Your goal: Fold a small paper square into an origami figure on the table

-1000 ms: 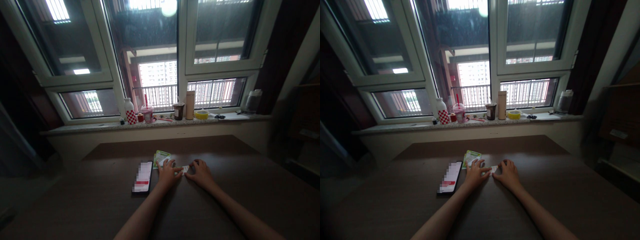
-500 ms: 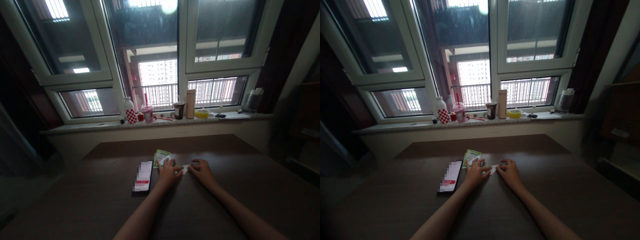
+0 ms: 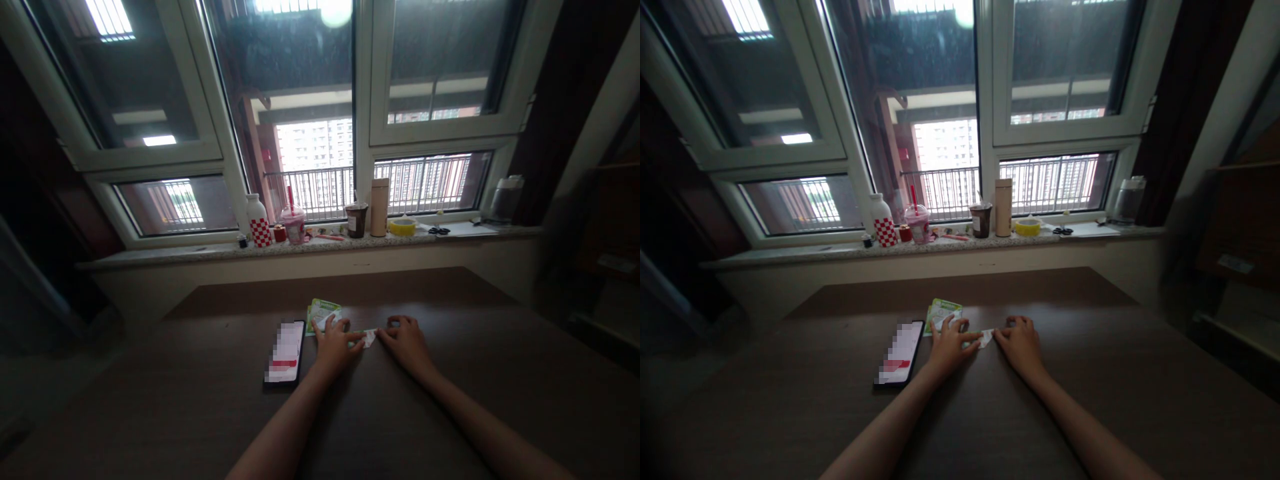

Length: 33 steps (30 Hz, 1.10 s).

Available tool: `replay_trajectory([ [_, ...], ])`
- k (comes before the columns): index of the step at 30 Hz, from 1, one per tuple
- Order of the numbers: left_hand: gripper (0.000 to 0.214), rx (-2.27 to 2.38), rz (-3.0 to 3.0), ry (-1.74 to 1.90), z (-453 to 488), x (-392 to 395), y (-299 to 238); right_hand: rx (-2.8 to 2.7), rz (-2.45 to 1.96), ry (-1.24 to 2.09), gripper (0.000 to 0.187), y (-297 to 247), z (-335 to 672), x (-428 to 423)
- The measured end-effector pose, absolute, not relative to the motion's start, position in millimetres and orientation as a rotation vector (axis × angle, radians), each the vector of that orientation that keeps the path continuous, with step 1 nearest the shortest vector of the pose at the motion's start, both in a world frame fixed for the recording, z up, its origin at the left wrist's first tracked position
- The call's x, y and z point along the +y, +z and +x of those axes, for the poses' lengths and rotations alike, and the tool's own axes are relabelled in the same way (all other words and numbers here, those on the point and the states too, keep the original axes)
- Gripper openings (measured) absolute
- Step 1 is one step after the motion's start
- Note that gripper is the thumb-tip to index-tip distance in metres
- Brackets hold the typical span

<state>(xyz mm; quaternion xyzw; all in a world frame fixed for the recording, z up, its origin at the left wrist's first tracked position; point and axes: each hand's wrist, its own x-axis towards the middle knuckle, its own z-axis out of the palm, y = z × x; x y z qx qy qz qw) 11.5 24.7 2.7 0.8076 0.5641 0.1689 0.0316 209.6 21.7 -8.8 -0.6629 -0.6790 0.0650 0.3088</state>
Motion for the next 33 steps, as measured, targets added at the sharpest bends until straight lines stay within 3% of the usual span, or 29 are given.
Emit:
replay_trajectory([
  [16,0.027,1.715,2.457,0.491,11.3,21.5,9.8,-1.747,-1.837,0.026,0.036,-7.9,208.7,20.1],
  [33,0.027,1.711,2.464,0.5,11.4,21.0,9.3,-1.842,-1.77,0.033,0.022,-11.4,207.2,23.6],
])
